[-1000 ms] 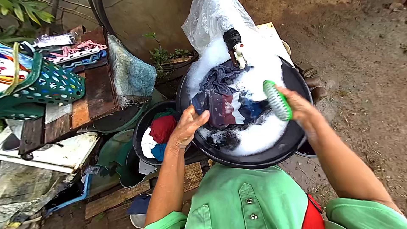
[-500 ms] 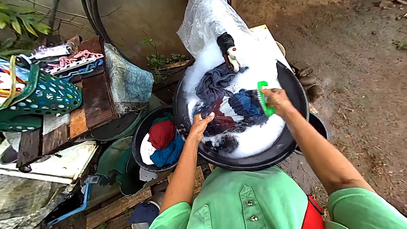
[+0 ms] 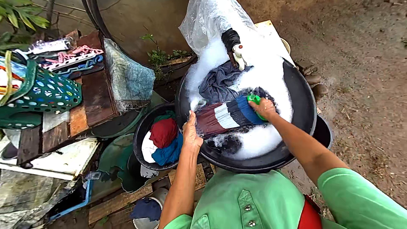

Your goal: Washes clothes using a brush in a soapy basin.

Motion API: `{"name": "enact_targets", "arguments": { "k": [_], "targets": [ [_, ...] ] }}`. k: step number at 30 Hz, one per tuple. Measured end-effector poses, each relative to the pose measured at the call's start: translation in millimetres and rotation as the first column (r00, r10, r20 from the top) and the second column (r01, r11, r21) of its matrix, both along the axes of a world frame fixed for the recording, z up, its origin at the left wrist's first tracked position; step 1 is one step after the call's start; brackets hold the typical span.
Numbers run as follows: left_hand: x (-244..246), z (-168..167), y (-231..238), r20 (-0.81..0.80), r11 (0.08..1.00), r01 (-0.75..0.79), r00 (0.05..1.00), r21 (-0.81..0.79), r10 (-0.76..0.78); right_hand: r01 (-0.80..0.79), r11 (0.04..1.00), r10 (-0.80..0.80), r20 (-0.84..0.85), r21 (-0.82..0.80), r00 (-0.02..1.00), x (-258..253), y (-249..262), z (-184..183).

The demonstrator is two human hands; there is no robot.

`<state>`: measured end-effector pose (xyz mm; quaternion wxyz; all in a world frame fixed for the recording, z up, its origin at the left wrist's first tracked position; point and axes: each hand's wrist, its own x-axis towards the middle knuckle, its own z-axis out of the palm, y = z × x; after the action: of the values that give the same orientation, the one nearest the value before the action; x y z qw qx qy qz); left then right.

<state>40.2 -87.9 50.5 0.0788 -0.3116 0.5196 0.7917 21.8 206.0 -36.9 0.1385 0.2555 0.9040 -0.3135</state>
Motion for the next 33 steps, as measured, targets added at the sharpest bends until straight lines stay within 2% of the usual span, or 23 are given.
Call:
{"name": "enact_targets", "arguments": {
  "k": [2, 4, 6, 8, 9, 10, 12, 14, 15, 16, 17, 18, 19, 21, 23, 26, 27, 29, 30, 31, 32, 33],
  "targets": [
    [-1.3, -3.8, 0.2, 0.014, 1.0, 0.008, 1.0, -0.024, -0.007, 0.104, 0.995, -0.104, 0.01, -0.001, 0.995, 2.1, 8.1, 7.2],
    [-3.5, -8.1, 4.3, 0.028, 0.998, 0.019, 0.999, -0.064, -0.017, 0.128, 0.987, -0.137, -0.084, -0.101, 0.987, 5.0, -16.7, 27.4],
    [-4.2, -6.9, 13.7, 0.04, 0.995, 0.042, 0.998, -0.085, -0.039, -0.021, 0.972, -0.031, -0.215, -0.236, 0.976, 17.4, -73.4, 52.0],
    [-5.3, 4.0, 14.8, -0.012, 0.998, 0.05, 0.999, -0.049, -0.051, -0.244, 0.923, 0.18, -0.225, -0.299, 0.958, 31.0, -124.6, 56.5],
    [-7.4, 14.0, 10.1, -0.076, 0.999, 0.045, 0.996, -0.007, -0.045, -0.303, 0.909, 0.258, -0.186, -0.285, 0.948, 31.2, -129.3, 45.9],
    [-9.3, 24.9, 2.4, -0.147, 0.997, 0.054, 0.988, 0.053, -0.046, -0.297, 0.925, 0.268, -0.147, -0.236, 0.952, 28.5, -116.6, 29.1],
    [-13.2, 44.0, -10.5, -0.263, 0.988, 0.063, 0.965, 0.142, -0.023, -0.175, 0.979, 0.165, -0.097, -0.102, 0.982, 17.7, -62.1, 5.9],
    [-12.6, 50.0, -14.2, -0.347, 0.978, 0.084, 0.938, 0.189, -0.014, -0.038, 0.999, 0.038, -0.025, -0.003, 0.999, 12.7, -17.6, 14.9],
    [-11.3, 48.1, -14.0, -0.393, 0.974, 0.133, 0.918, 0.184, -0.051, 0.074, 0.997, -0.076, -0.049, -0.03, 0.996, 14.3, -2.6, 19.8],
    [-10.3, 43.2, -13.3, -0.446, 0.969, 0.208, 0.886, 0.136, -0.128, 0.21, 0.971, -0.22, -0.089, -0.113, 0.971, 16.3, 7.8, 21.7],
    [-9.6, 36.2, -12.1, -0.479, 0.957, 0.289, 0.844, 0.026, -0.242, 0.335, 0.911, -0.37, -0.115, -0.243, 0.922, 19.2, 11.6, 19.7],
    [-8.1, 29.7, -10.3, -0.466, 0.921, 0.367, 0.797, -0.13, -0.383, 0.407, 0.827, -0.466, -0.068, -0.386, 0.882, 25.3, 8.1, 15.5],
    [-5.6, 26.5, -7.0, -0.427, 0.867, 0.429, 0.755, -0.253, -0.498, 0.431, 0.745, -0.483, 0.034, -0.509, 0.875, 34.2, -0.5, 14.7],
    [-0.7, 30.1, 1.4, -0.398, 0.801, 0.488, 0.697, -0.346, -0.596, 0.428, 0.635, -0.434, 0.162, -0.644, 0.886, 40.0, -15.3, 17.5],
    [1.7, 42.4, 1.9, -0.453, 0.798, 0.509, 0.657, -0.322, -0.602, 0.382, 0.586, -0.413, 0.142, -0.714, 0.899, 41.2, -16.3, 34.5],
    [-2.2, 63.6, -12.5, -0.605, 0.843, 0.499, 0.613, -0.202, -0.508, 0.302, 0.449, -0.563, -0.004, -0.841, 0.826, 48.2, 4.4, 92.7],
    [-6.8, 71.8, -18.2, -0.679, 0.855, 0.502, 0.585, -0.128, -0.445, 0.224, 0.396, -0.61, -0.072, -0.891, 0.789, 54.2, 15.2, 115.3],
    [-22.4, 84.1, -26.2, -0.815, 0.828, 0.56, 0.494, 0.032, -0.303, -0.082, 0.286, -0.627, -0.251, -0.955, 0.738, 68.7, 37.1, 150.5],
    [-30.2, 82.1, -27.5, -0.839, 0.829, 0.552, 0.49, 0.088, -0.237, -0.243, 0.252, -0.619, -0.349, -0.937, 0.704, 71.4, 45.9, 162.3],
    [-33.9, 72.2, -26.8, -0.805, 0.862, 0.494, 0.553, 0.108, -0.216, -0.369, 0.233, -0.604, -0.431, -0.9, 0.67, 71.5, 52.8, 168.6],
    [-32.7, 54.8, -24.7, -0.713, 0.906, 0.42, 0.649, 0.043, -0.267, -0.43, 0.221, -0.606, -0.469, -0.875, 0.642, 70.2, 55.9, 169.9],
    [-28.7, 34.6, -20.7, -0.542, 0.91, 0.4, 0.745, -0.105, -0.39, -0.419, 0.22, -0.624, -0.457, -0.881, 0.633, 67.0, 55.9, 166.2]
  ]
}}
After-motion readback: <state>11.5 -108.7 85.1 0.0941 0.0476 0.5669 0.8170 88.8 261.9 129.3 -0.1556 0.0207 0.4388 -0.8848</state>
